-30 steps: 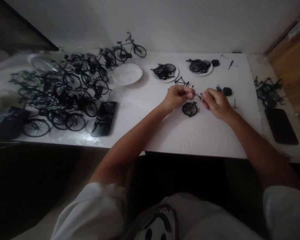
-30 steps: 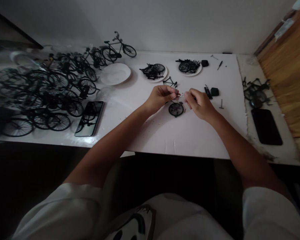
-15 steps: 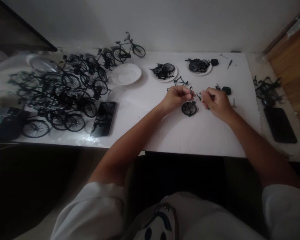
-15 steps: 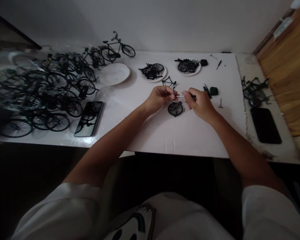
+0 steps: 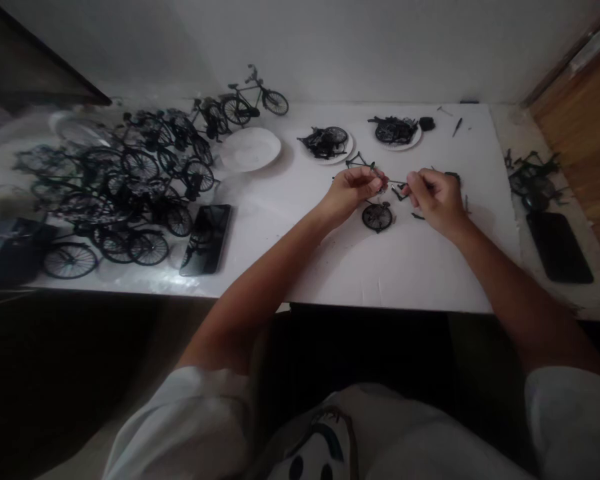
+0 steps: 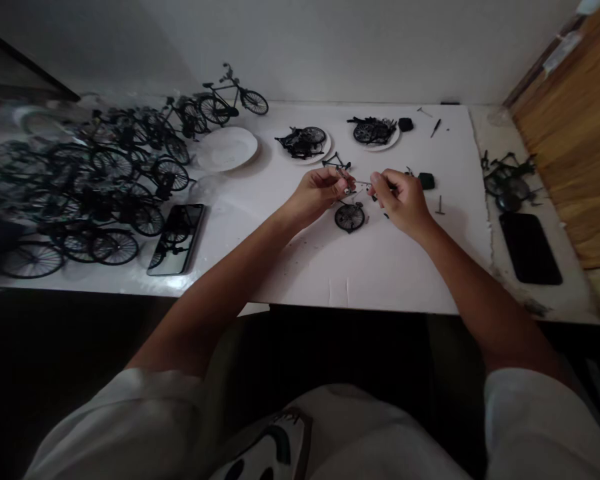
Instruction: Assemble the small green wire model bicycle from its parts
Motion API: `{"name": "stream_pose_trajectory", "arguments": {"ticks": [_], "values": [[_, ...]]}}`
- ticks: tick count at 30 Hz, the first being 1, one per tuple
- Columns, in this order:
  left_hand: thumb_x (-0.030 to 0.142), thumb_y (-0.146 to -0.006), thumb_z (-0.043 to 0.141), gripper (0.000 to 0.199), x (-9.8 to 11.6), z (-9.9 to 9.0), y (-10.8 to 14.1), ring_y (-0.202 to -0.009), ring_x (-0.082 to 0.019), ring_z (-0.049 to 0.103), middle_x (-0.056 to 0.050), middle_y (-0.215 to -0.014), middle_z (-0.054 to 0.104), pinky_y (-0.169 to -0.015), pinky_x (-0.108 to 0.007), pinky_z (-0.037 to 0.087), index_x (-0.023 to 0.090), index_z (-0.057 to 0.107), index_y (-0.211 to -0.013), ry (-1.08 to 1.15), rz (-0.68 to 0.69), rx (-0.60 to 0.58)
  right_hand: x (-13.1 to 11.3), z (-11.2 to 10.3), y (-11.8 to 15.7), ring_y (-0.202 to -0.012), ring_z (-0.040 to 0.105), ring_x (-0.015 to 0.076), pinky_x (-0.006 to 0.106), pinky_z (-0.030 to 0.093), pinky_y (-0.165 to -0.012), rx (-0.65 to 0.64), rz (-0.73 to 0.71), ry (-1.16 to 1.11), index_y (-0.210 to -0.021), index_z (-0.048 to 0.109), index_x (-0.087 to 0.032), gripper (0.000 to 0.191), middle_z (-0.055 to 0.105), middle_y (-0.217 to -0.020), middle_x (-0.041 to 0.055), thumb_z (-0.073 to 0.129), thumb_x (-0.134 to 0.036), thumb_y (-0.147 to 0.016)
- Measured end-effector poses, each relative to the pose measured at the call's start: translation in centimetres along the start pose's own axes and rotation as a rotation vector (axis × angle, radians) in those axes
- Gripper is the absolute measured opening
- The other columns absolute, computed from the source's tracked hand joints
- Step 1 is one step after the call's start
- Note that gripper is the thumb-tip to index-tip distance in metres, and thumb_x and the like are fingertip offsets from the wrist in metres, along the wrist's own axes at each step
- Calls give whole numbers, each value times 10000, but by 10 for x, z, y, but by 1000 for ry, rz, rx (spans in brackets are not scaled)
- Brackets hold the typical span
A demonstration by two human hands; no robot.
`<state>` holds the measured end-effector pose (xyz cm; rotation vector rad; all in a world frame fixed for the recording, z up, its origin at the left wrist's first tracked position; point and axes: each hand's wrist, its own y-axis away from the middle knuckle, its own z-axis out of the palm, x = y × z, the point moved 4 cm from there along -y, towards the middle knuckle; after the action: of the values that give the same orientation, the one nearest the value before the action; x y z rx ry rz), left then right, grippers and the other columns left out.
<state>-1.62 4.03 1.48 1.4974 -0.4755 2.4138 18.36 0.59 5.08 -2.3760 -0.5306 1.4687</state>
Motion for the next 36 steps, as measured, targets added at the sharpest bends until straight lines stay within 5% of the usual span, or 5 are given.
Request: {"name": "stream_pose_trajectory", "arguments": {"ticks": [11, 18, 28, 36], "values": [[401, -813, 1009, 381, 5, 5, 2, -756, -80, 642, -1, -858, 706, -684, -215, 476, 181, 699, -844, 43, -64, -68, 8, -1, -5, -692, 568, 148, 280, 448, -562, 171, -38, -114, -935, 751, -246, 538, 636, -791, 14, 784, -783, -924], [354, -884, 956, 338, 10, 8, 5, -698, -66, 577, 10, -828, 676, -635, -205, 431, 178, 675, -821, 28, -86, -62, 4, -3, -6, -638, 460, 134, 314, 418, -576, 141, -111, -88, -950, 829, -258, 523, 631, -820, 24, 834, -776, -882], [262, -902, 912, 255, 6, 8, 7, -658, -73, 561, 0, -832, 686, -594, -217, 424, 178, 683, -828, 42, -120, -101, -2, -3, -4, -684, 525, 161, 399, 583, -762, 122, -145, -30, -928, 831, -276, 546, 609, -812, 23, 807, -819, -871], [230, -892, 909, 234, 3, 9, 7, -631, -74, 494, -1, -804, 671, -591, -243, 357, 172, 695, -818, 64, -155, -153, -3, -3, -3, -674, 507, 161, 396, 575, -749, 120, -163, -34, -920, 834, -279, 542, 603, -809, 23, 811, -817, -865]]}}
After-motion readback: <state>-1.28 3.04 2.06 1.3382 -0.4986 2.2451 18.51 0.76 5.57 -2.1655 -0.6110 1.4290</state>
